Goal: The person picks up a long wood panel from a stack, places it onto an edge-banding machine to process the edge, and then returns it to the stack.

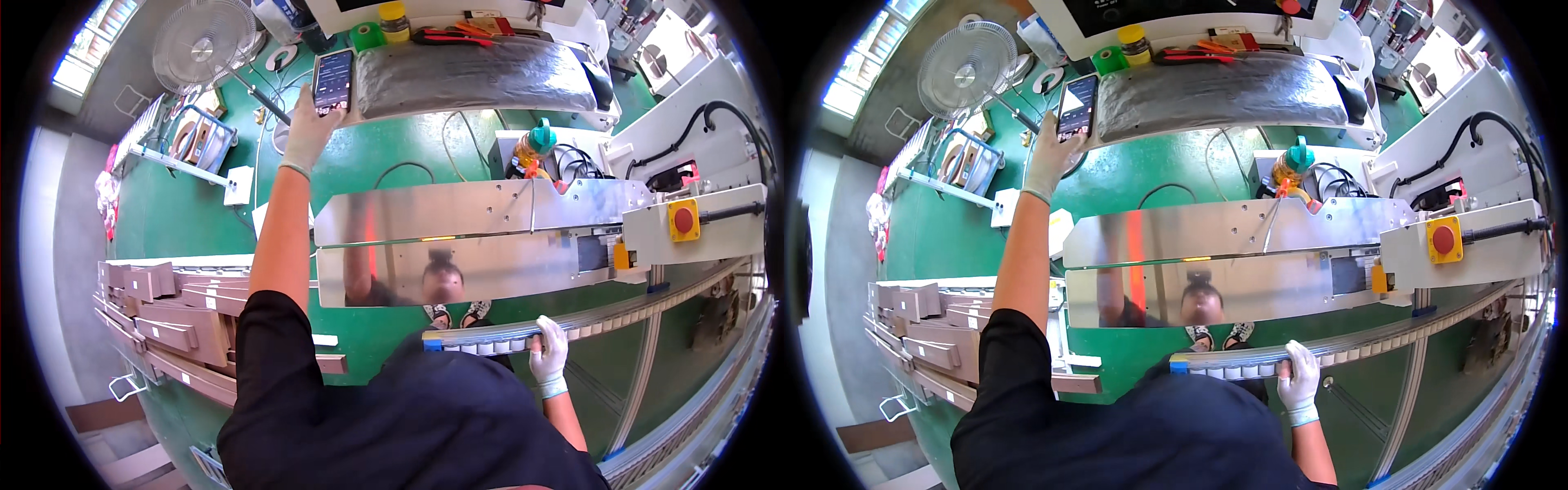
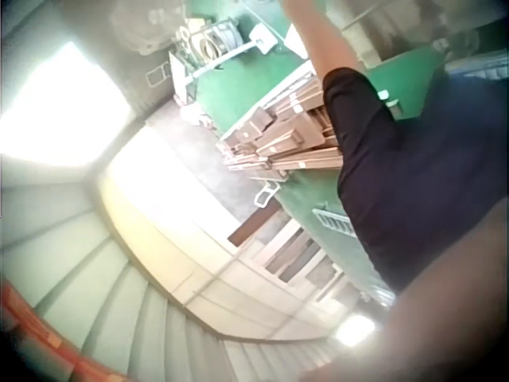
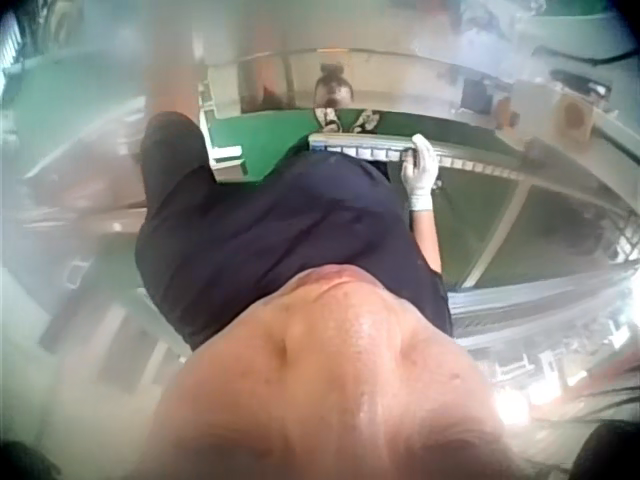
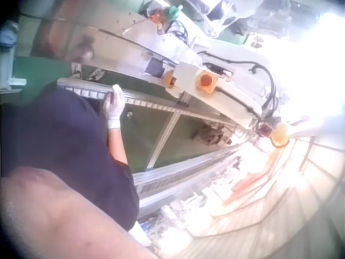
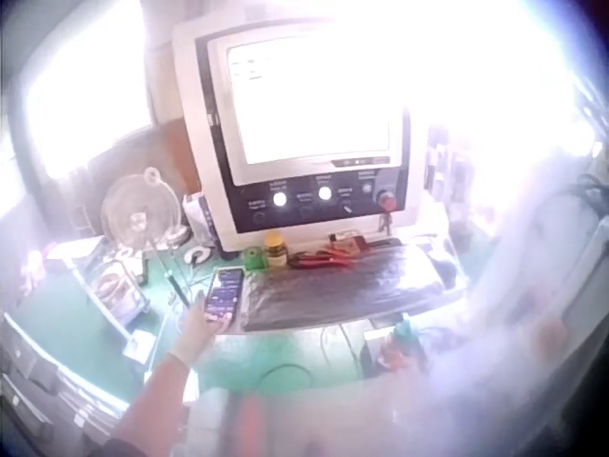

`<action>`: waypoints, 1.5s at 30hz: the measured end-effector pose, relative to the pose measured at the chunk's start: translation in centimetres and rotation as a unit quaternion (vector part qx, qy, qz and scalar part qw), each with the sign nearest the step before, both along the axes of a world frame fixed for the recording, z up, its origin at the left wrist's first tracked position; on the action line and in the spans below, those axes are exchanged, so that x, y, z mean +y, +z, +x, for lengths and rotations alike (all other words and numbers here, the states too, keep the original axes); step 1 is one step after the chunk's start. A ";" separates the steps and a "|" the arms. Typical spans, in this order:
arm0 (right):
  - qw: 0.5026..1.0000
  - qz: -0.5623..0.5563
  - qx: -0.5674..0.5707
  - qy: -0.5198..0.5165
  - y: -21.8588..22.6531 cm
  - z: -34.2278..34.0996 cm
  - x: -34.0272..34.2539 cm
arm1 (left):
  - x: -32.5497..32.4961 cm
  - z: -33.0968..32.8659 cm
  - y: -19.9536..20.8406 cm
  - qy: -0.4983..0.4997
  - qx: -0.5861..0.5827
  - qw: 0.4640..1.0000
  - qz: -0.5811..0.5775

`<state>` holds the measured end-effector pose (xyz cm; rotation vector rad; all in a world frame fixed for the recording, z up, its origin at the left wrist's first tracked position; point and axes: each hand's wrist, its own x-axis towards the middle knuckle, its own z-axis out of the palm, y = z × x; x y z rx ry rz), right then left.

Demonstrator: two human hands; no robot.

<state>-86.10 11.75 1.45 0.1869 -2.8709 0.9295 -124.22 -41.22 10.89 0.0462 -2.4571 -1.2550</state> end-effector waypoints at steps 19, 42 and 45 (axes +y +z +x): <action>0.988 0.123 0.078 -0.042 -2.2 -0.8 0.2 | 0.0 -14.4 0.4 0.041 -0.209 0.969 -0.123; 0.986 0.121 0.110 -0.012 -3.9 -0.1 1.0 | -5.8 23.0 -6.0 0.052 -0.071 0.948 0.307; 0.986 0.119 0.119 0.013 -4.1 0.1 1.2 | -6.9 37.1 -7.3 0.214 -0.042 0.920 0.325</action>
